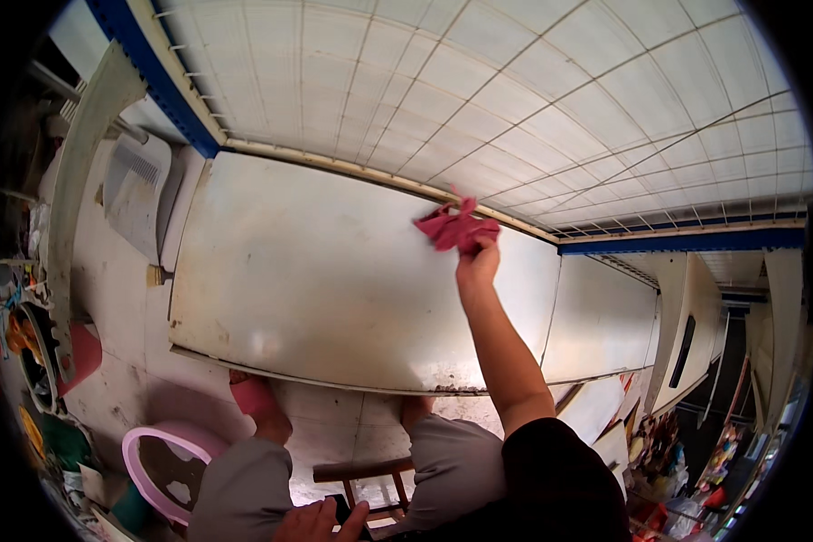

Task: The person wipes a white shelf and a wire wall grid with a pink cloth, dipping the cloth into a pink bucket containing water.

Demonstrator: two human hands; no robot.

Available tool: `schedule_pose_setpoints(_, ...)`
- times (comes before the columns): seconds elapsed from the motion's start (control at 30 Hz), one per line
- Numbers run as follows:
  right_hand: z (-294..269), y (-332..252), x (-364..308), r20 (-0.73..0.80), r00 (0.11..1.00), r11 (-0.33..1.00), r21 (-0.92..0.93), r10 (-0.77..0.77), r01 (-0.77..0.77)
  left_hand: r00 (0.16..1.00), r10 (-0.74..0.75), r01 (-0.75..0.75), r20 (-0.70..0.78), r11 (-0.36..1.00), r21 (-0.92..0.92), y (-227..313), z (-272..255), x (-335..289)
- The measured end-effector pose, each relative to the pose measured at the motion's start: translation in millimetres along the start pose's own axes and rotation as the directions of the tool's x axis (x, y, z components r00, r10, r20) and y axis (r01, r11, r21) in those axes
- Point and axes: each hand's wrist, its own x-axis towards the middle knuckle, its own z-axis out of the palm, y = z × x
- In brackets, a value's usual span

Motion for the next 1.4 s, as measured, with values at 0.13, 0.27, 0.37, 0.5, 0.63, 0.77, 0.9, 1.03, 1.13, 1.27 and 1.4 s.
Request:
schedule_pose_setpoints(0.13, 27, -7, 23, 0.098, 0.987, 0.991, -0.014, -0.131, 0.133, 1.000, -0.026, 0.026, 0.004, 1.000, 0.013, -4, -2, -3)
schedule_pose_setpoints(0.27, 77, 81, 25, 0.157, 0.985, 0.969, -0.224, -0.065, 0.099, 1.000, 0.008, -0.008, 0.004, 0.999, 0.039, -2, -3, 2)
schedule_pose_setpoints(0.37, 81, 97, 25, 0.168, 0.986, 0.987, -0.156, -0.007, 0.033, 1.000, 0.027, -0.027, 0.007, 0.999, 0.026, -2, -5, 5)
schedule_pose_setpoints(0.5, 73, 46, 27, -0.099, 0.994, 0.998, 0.055, 0.046, -0.041, 0.998, -0.060, 0.061, -0.018, 0.998, 0.017, -2, -6, 0)
schedule_pose_setpoints(0.63, 22, 7, 52, -0.019, 0.999, 0.992, 0.124, -0.032, 0.034, 0.999, -0.050, 0.050, -0.019, 0.999, 0.022, -4, -4, 1)
schedule_pose_setpoints(0.77, 71, 76, 36, 0.210, 0.974, 0.984, -0.136, -0.086, 0.116, 1.000, 0.008, -0.008, -0.021, 1.000, -0.004, -5, -7, 8)
schedule_pose_setpoints(0.9, 114, 100, -8, 0.132, 0.982, 0.982, -0.153, 0.135, -0.114, 1.000, -0.012, 0.012, -0.027, 1.000, 0.002, -6, -11, 9)
schedule_pose_setpoints(1.03, 68, 41, 24, 0.102, 0.982, 0.979, -0.143, 0.161, -0.145, 0.998, -0.042, 0.042, -0.040, 0.999, 0.005, -6, -13, 10)
schedule_pose_setpoints(1.13, 15, 0, 55, -0.023, 1.000, 1.000, 0.017, -0.004, 0.005, 0.999, -0.023, 0.023, -0.046, 1.000, 0.007, -7, -13, 9)
schedule_pose_setpoints(1.27, 23, 50, 54, -0.113, 0.992, 0.989, -0.142, -0.056, 0.040, 0.999, 0.013, -0.013, -0.033, 1.000, 0.009, -9, -13, 9)
schedule_pose_setpoints(1.4, 105, 95, 17, -0.038, 0.999, 0.992, -0.124, 0.034, -0.038, 1.000, -0.014, 0.014, -0.021, 1.000, 0.010, -8, -15, 8)
